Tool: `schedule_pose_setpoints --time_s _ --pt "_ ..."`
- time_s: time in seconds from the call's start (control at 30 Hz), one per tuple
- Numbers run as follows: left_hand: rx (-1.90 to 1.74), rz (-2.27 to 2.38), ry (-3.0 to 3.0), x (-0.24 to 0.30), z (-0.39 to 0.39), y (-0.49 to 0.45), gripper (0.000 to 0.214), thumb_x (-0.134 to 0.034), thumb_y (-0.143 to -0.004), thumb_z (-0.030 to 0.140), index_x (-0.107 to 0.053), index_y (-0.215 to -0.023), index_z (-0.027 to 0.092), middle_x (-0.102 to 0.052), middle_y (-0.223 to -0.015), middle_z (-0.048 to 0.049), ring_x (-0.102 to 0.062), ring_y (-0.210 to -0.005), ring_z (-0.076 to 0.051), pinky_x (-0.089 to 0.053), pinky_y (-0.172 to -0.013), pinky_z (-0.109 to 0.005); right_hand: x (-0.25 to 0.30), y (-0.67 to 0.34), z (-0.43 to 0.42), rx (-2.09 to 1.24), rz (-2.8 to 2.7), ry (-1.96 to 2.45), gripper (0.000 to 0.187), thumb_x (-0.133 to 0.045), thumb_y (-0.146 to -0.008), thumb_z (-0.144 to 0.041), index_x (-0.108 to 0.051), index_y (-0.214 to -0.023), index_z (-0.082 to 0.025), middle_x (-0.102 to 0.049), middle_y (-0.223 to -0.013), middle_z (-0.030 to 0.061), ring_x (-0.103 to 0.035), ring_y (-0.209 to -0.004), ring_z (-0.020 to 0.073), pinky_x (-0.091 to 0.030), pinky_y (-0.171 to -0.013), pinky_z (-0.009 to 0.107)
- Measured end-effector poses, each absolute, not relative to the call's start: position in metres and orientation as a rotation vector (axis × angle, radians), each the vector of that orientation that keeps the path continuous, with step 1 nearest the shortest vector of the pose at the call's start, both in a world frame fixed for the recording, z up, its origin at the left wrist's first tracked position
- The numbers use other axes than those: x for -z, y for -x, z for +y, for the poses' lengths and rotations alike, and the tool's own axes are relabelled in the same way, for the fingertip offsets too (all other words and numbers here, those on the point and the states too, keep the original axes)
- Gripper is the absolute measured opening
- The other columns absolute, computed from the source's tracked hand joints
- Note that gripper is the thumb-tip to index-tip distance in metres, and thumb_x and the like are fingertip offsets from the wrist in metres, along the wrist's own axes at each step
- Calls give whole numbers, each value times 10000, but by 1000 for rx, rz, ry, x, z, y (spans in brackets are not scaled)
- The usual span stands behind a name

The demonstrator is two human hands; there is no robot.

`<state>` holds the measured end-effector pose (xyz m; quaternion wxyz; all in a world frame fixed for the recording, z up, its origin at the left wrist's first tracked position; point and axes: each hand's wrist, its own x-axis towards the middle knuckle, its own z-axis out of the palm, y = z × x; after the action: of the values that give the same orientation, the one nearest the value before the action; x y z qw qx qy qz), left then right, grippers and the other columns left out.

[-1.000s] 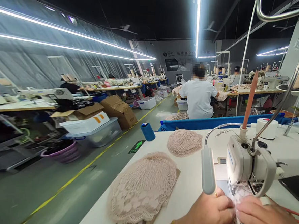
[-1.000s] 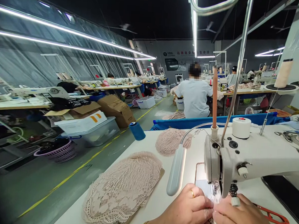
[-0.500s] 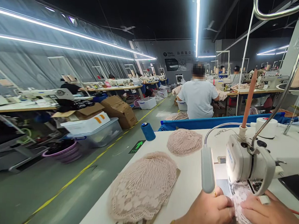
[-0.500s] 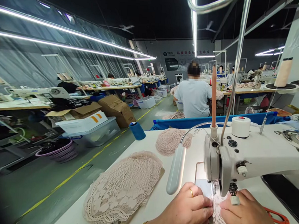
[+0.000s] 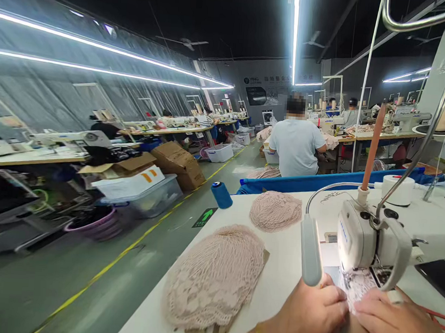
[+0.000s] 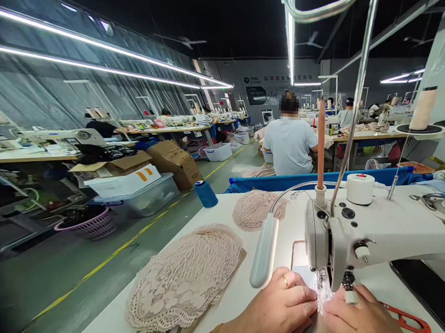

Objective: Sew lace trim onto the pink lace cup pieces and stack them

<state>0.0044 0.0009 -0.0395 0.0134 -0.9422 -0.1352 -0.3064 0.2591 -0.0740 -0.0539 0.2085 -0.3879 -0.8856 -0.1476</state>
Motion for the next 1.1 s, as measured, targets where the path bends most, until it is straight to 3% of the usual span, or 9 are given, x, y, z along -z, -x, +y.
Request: schedule_pose_setpoints --time_s 0.23,0.57,0.77,0.93,1.03,1.1 --pt "860 -483 2944 38 0 -5 70 -634 -1040 174 -694 -1009 197 -795 -941 -35 -685 -855 -203 -527 -844 -381 53 -267 -70 301 -2482 1059 562 -531 -809 -4 -725 -1258 -280 -829 -1084 6 -736 -922 244 -521 -957 373" --pt "859 -635 2991 30 1 -7 109 -610 -1008 128 -694 -1011 196 -786 -1004 -25 -674 -907 -227 -502 -876 -424 56 -269 -63 341 -2430 1168 511 -552 -874 -44 -716 -1282 -303 -827 -1129 -11 -717 -881 235 -510 -820 348" --pt "830 -804 3049 30 5 -6 235 -529 -1072 162 -754 -1108 220 -788 -1051 -53 -674 -976 -265 -505 -958 -461 56 -266 -58 382 -2444 1263 471 -534 -920 -66 -732 -1281 -293 -821 -1085 18 -724 -889 247 -545 -821 360" --pt "874 -1390 3175 27 23 -8 179 -585 -1039 253 -759 -1062 222 -745 -1159 -89 -650 -1109 -293 -482 -1084 -484 57 -274 -54 387 -2604 1212 511 -463 -898 -24 -746 -1254 -257 -802 -1270 67 -769 -1017 242 -599 -882 376" --pt "898 -1680 3108 27 44 -20 141 -651 -976 305 -745 -981 200 -717 -1110 -108 -643 -1094 -307 -504 -1058 -472 62 -275 -54 403 -2633 1166 503 -463 -890 -23 -758 -1218 -265 -780 -1335 72 -772 -1078 248 -612 -939 394" --pt "900 -1775 3099 28 57 -32 134 -714 -911 327 -726 -884 197 -697 -1001 -89 -650 -1007 -292 -530 -989 -434 64 -273 -54 414 -2557 1195 513 -481 -909 -39 -741 -1288 -267 -800 -1238 72 -782 -1018 236 -629 -884 362"
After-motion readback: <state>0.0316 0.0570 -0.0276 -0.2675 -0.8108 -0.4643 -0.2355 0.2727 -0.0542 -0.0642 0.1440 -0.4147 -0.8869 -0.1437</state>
